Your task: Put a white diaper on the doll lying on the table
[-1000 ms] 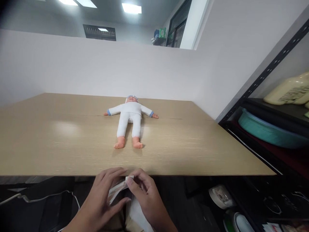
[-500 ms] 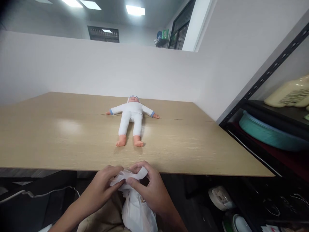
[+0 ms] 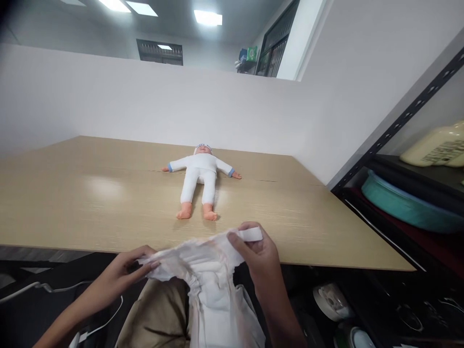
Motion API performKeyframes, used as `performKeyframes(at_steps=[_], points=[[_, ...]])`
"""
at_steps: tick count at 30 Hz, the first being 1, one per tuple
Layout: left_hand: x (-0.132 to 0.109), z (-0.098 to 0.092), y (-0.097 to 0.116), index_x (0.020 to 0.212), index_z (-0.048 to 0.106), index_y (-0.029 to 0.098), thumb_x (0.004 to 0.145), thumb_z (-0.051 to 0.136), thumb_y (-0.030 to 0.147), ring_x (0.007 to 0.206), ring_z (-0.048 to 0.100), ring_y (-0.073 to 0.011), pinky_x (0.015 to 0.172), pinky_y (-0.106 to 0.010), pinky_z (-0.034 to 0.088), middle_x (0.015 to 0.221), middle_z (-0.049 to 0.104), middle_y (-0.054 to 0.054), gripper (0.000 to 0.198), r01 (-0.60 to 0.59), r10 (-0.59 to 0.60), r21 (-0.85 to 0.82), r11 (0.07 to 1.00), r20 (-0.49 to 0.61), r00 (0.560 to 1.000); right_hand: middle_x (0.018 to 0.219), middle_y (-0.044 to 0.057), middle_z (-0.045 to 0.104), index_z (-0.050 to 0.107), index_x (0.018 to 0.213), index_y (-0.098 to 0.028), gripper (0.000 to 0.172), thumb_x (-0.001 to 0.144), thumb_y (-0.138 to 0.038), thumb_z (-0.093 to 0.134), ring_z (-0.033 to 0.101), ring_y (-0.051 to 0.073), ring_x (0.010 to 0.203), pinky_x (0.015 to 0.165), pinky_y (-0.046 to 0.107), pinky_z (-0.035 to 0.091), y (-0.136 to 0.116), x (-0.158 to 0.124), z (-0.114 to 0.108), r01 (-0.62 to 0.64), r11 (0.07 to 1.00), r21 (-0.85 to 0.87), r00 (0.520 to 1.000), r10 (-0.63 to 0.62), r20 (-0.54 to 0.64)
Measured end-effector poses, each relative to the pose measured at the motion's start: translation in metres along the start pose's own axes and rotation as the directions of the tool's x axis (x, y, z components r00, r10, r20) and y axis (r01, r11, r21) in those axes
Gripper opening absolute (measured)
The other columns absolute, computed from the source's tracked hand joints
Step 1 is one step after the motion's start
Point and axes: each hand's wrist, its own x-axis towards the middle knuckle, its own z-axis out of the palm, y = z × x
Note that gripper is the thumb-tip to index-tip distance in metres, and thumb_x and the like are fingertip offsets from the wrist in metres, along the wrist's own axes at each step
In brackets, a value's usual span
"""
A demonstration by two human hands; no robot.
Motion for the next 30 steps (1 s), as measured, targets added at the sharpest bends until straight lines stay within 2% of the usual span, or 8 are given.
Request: performKeyframes(at_steps=[6,8,10,13,15,23,27,30], points=[[0.071,-0.029,0.017,0.105,0.071,0.020,0.101,0.060,0.064,0.079,0.069,-0.0220,0.077,-0.031,0.050,0.087,0.074,-0.003,0.046,0.023,-0.010,0.141,0.990,-0.094,0.996,0.120,0.015,0.076,0.060,0.128,-0.020,0.073,0.074,-0.059,0.090,0.069,0.031,0.112,0.101,0.050,0.055,0.034,0.079,0.013,0.192,0.943,-0.270,0.947,-0.251,-0.202],[0.096,-0.034,0.013,0.096,0.069,0.020,0.098,0.061,0.065,0.070,0.065,-0.0209,0.069,-0.030,0.044,0.077,0.069,0.000,0.045,0.054,-0.023,0.259,0.964,-0.124,0.992,0.138,0.023,0.069,0.060,0.134,-0.017,0.066,0.084,-0.055,0.080,0.062,0.036,0.128,0.113,0.060,0.047,0.046,0.076,0.029,0.311,0.813,-0.492,0.863,-0.459,-0.212],[0.113,-0.037,0.007,0.086,0.066,0.021,0.097,0.062,0.064,0.071,0.061,-0.0205,0.067,-0.030,0.038,0.075,0.067,0.000,0.045,0.049,-0.005,0.337,0.940,-0.130,0.992,0.142,0.021,0.067,0.061,0.141,-0.019,0.049,0.099,-0.044,0.066,0.057,0.037,0.137,0.119,0.063,0.042,0.055,0.054,0.048,0.420,0.622,-0.661,0.799,-0.598,-0.055],[0.121,-0.038,-0.002,0.085,0.064,0.020,0.098,0.060,0.064,0.075,0.060,-0.0205,0.068,-0.030,0.037,0.079,0.068,0.000,0.046,0.020,0.020,0.362,0.932,-0.107,0.994,0.152,0.012,0.065,0.065,0.145,-0.029,0.040,0.106,-0.029,0.056,0.053,0.033,0.147,0.126,0.058,0.041,0.067,0.018,0.075,0.592,0.438,-0.676,0.784,-0.507,0.358],[0.118,-0.041,-0.006,0.092,0.067,0.021,0.100,0.058,0.065,0.077,0.062,-0.0212,0.070,-0.030,0.038,0.082,0.070,-0.001,0.046,0.038,0.006,0.375,0.926,-0.118,0.993,0.161,0.009,0.059,0.061,0.154,-0.030,0.047,0.107,-0.029,0.057,0.047,0.032,0.155,0.129,0.055,0.041,0.076,0.009,0.083,0.613,0.407,-0.677,0.788,-0.384,0.482],[0.107,-0.063,-0.031,0.115,0.067,0.020,0.111,0.046,0.048,0.086,0.072,-0.0281,0.084,-0.039,0.044,0.092,0.079,-0.007,0.035,0.184,-0.015,0.721,0.669,-0.234,0.972,0.177,0.008,0.043,0.048,0.168,-0.025,0.056,0.112,-0.035,0.048,0.038,0.031,0.165,0.134,0.058,0.038,0.106,0.030,0.076,0.602,0.316,-0.733,0.794,-0.144,0.590],[0.137,-0.057,-0.031,0.140,0.062,0.018,0.108,0.054,0.030,0.121,0.067,-0.0341,0.103,-0.045,0.047,0.133,0.073,-0.016,0.035,-0.014,0.268,0.863,0.505,-0.141,0.953,0.178,0.005,0.041,0.044,0.170,-0.031,0.059,0.112,-0.032,0.047,0.038,0.030,0.165,0.134,0.059,0.039,0.109,0.029,0.076,0.624,0.295,-0.723,0.779,-0.167,0.604],[0.172,-0.047,-0.013,0.163,0.046,0.029,0.099,0.058,0.010,0.142,0.057,-0.0338,0.111,-0.045,0.047,0.162,0.055,-0.015,0.068,-0.330,0.425,0.878,0.348,0.166,0.890,0.179,0.003,0.040,0.043,0.170,-0.034,0.062,0.109,-0.024,0.047,0.036,0.030,0.166,0.135,0.062,0.036,0.109,0.030,0.076,0.646,0.260,-0.718,0.763,-0.180,0.621]])
